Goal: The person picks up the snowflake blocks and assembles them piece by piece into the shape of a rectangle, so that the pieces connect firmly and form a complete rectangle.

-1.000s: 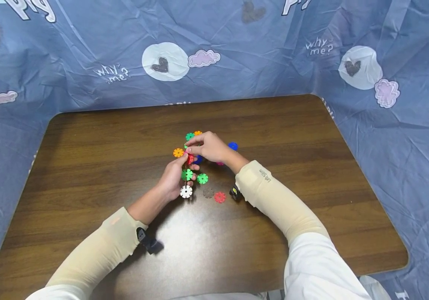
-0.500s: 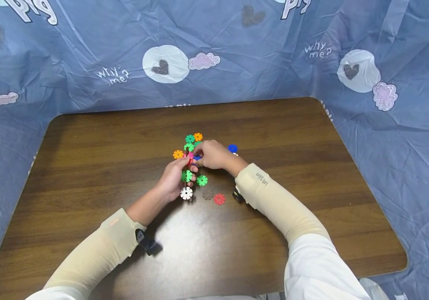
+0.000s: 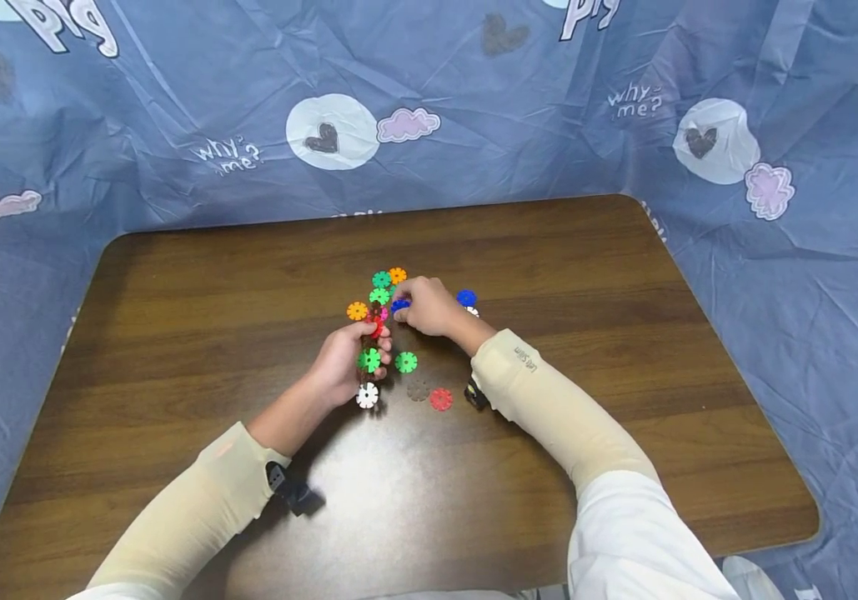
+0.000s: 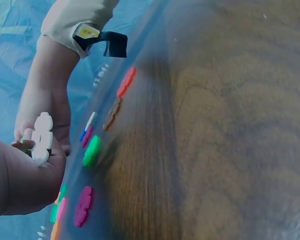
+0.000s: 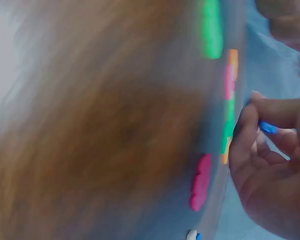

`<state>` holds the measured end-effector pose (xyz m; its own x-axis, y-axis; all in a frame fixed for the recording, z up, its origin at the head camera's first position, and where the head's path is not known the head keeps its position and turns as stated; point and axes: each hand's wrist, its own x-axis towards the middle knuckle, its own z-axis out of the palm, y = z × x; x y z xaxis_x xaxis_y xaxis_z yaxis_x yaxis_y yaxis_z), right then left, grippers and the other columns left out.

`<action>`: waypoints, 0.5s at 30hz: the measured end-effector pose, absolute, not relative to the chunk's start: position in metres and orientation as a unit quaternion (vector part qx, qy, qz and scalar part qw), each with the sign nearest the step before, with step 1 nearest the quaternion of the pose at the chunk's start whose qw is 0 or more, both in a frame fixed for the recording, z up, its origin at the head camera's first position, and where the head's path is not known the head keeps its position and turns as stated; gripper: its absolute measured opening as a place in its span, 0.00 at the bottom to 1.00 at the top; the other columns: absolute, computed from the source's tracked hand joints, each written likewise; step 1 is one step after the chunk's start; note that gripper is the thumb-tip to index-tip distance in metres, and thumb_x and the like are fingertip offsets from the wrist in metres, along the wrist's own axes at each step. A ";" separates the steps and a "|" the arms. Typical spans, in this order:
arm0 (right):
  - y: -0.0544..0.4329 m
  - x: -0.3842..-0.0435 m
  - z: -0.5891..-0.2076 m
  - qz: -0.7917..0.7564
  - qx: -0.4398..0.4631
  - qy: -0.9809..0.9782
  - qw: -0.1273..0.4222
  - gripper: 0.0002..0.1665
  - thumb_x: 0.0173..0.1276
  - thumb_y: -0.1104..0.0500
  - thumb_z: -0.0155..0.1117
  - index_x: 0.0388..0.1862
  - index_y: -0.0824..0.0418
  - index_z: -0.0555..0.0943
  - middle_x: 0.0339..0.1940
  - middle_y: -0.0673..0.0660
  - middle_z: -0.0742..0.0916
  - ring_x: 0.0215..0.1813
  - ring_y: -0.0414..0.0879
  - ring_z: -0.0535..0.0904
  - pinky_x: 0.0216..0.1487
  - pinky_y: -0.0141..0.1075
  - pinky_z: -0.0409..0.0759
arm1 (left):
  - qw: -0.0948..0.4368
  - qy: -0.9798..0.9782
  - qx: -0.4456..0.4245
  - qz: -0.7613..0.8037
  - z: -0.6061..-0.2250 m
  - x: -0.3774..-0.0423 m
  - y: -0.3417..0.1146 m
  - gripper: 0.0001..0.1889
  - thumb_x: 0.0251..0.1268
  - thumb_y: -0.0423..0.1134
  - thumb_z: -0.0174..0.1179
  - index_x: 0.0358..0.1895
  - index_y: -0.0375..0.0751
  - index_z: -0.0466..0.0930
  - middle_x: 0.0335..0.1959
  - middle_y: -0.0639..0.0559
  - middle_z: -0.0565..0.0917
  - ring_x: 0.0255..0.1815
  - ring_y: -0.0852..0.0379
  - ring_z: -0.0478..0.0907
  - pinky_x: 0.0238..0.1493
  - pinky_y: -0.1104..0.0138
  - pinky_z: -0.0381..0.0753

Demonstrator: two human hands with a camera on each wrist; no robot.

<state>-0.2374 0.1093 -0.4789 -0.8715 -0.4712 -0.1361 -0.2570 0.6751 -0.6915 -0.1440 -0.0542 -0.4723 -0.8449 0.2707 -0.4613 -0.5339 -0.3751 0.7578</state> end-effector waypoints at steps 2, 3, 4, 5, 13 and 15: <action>0.111 -0.238 -0.474 -0.460 -0.149 0.858 0.173 0.08 0.72 0.66 0.65 0.47 0.70 0.83 0.33 0.63 0.85 0.30 0.43 0.80 0.34 0.33 0.82 | 0.255 0.493 -0.134 0.821 -0.472 -0.144 -0.055 0.12 0.77 0.38 0.40 0.37 0.38 0.72 0.25 0.53 0.75 0.21 0.59 0.71 0.18 0.72 0.69; 0.111 -0.238 -0.472 -0.515 -0.121 0.829 0.182 0.10 0.73 0.68 0.62 0.50 0.72 0.82 0.35 0.67 0.86 0.30 0.43 0.81 0.34 0.33 0.84 | 0.259 0.490 -0.134 0.821 -0.472 -0.144 -0.055 0.12 0.77 0.38 0.40 0.37 0.38 0.72 0.25 0.53 0.74 0.21 0.59 0.70 0.18 0.72 0.69; 0.112 -0.238 -0.469 -0.563 -0.094 0.799 0.191 0.12 0.74 0.70 0.59 0.53 0.75 0.81 0.38 0.71 0.86 0.30 0.43 0.82 0.35 0.33 0.86 | 0.261 0.490 -0.134 0.821 -0.472 -0.144 -0.055 0.12 0.77 0.38 0.40 0.37 0.38 0.72 0.25 0.53 0.74 0.21 0.59 0.70 0.18 0.72 0.68; 0.112 -0.238 -0.466 -0.600 -0.072 0.773 0.196 0.14 0.75 0.71 0.57 0.56 0.76 0.79 0.42 0.74 0.85 0.30 0.43 0.83 0.36 0.33 0.86 | 0.263 0.489 -0.135 0.821 -0.472 -0.144 -0.055 0.12 0.77 0.39 0.40 0.37 0.38 0.72 0.25 0.53 0.74 0.21 0.59 0.70 0.19 0.72 0.68; 0.111 -0.231 -0.457 -0.638 -0.054 0.742 0.196 0.20 0.71 0.70 0.59 0.60 0.74 0.79 0.34 0.64 0.86 0.29 0.43 0.82 0.31 0.30 0.84 | 0.264 0.503 -0.123 0.814 -0.472 -0.144 -0.054 0.13 0.78 0.38 0.40 0.37 0.37 0.72 0.24 0.53 0.74 0.21 0.59 0.71 0.19 0.71 0.69; 0.111 -0.230 -0.458 -0.645 -0.048 0.738 0.193 0.19 0.70 0.69 0.61 0.58 0.75 0.80 0.31 0.59 0.86 0.28 0.42 0.81 0.29 0.28 0.83 | 0.263 0.511 -0.122 0.809 -0.473 -0.144 -0.053 0.13 0.78 0.38 0.40 0.38 0.35 0.72 0.24 0.53 0.74 0.21 0.59 0.71 0.19 0.71 0.69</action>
<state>-0.2302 0.1105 -0.4577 -0.9206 -0.3203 -0.2233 0.1786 0.1630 -0.9703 -0.1444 -0.0533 -0.4735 -0.8321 0.2998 -0.4665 -0.5500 -0.3391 0.7632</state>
